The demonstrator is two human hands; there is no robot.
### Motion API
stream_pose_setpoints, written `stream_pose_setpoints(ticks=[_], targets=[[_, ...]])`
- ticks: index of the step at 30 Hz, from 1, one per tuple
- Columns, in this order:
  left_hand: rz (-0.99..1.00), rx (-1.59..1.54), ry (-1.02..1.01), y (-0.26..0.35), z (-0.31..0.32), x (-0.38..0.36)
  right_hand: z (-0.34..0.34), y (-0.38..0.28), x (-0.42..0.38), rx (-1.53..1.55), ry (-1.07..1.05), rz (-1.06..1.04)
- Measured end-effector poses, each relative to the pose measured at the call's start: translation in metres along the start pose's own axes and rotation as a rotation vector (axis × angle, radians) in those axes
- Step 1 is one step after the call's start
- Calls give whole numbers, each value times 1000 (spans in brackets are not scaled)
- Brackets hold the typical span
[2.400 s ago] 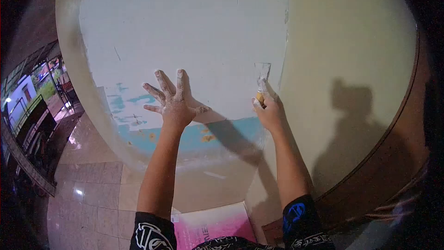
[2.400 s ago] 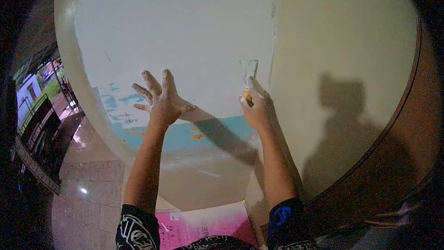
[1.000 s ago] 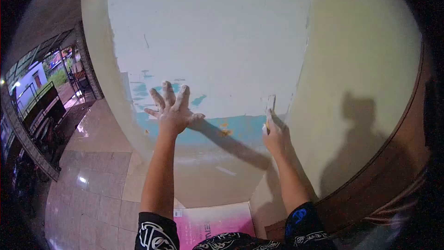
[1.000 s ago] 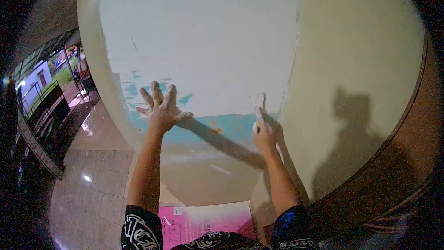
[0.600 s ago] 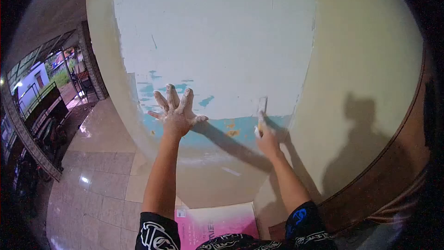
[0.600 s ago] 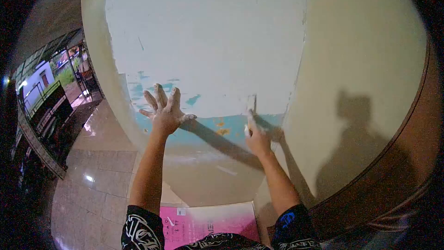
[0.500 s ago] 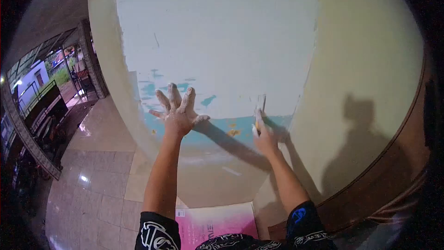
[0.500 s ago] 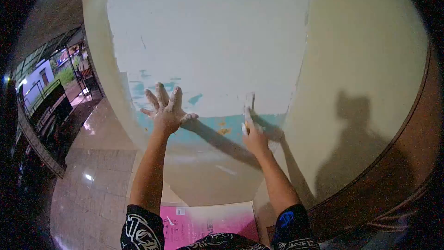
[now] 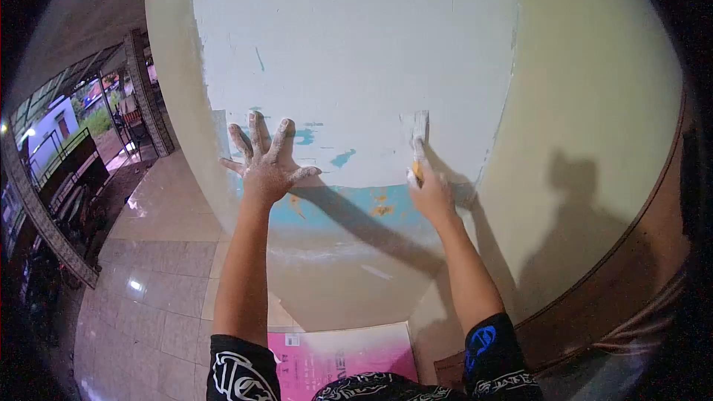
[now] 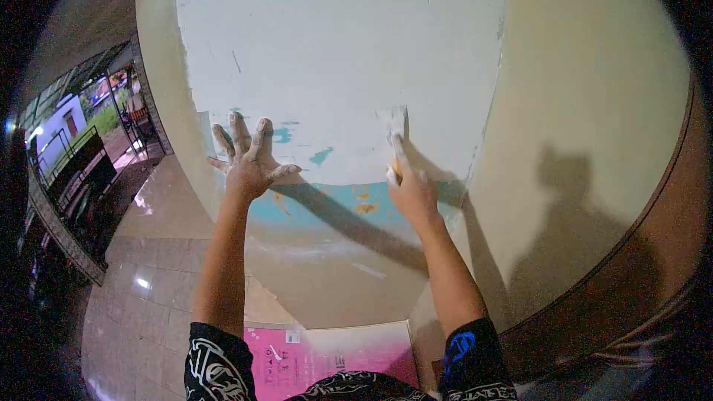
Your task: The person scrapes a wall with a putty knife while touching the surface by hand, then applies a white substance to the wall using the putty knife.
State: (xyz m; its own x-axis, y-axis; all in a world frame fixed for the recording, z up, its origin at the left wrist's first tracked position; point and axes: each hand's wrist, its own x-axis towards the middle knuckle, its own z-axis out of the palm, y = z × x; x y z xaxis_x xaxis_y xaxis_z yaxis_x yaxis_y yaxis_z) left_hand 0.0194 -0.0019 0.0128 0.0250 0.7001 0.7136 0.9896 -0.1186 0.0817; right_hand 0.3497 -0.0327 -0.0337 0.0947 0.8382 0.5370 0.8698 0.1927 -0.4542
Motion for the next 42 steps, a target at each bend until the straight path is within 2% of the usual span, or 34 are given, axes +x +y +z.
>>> stream_pose_setpoints(ticks=[3, 7, 10, 13, 16, 18, 20, 23, 24, 25, 27, 31, 32, 35, 36, 37, 40, 42], targets=[[-12, 7, -39, 1, -3, 1, 11, 2, 0, -12, 64, -23], [9, 29, -108, -3, 0, 3, 59, 28, -58, 131, 95, -79], [4, 28, -108, -1, -4, 3, 38, 11, -51, 112, 61, -43], [-33, -20, -81, 8, -19, 0, 9, -8, -8, 49, 60, -28], [2, -31, -51, 1, -7, -1, 17, -1, -7, -17, 123, -30], [11, -39, -30, -2, -1, -2, 33, 3, -48, 176, 27, 102], [5, -43, -39, -1, -2, -3, 81, 44, -79, 103, 83, -24], [-8, -41, -57, 0, -5, -3, 84, 38, -80, 142, 82, -2], [-36, -27, -143, 7, -19, -1, 61, 13, -69, 9, -1, 114], [-33, -28, -146, 6, -16, -1, 47, 0, -57, 8, -1, 117], [-23, -29, -100, 4, -11, 0, 33, -12, -40, 101, 118, 46], [-31, -17, -152, 5, -19, -1, 72, 8, -73, 112, 25, 42], [-21, -16, -125, 5, -17, -2, 97, 29, -87, 29, 82, -61], [29, -25, -21, -6, 5, -1, 95, 20, -88, 24, 85, -60], [-14, -4, -115, 3, -13, -2, 88, 14, -77, 47, 135, -97], [-11, -3, -120, 3, -13, -4, 79, 5, -66, 49, 134, -92], [29, -20, -43, 1, -9, -3, 55, -24, -46, 75, 6, 70], [23, -22, -46, 1, -9, -3, 87, -11, -66, 89, 56, 32]])
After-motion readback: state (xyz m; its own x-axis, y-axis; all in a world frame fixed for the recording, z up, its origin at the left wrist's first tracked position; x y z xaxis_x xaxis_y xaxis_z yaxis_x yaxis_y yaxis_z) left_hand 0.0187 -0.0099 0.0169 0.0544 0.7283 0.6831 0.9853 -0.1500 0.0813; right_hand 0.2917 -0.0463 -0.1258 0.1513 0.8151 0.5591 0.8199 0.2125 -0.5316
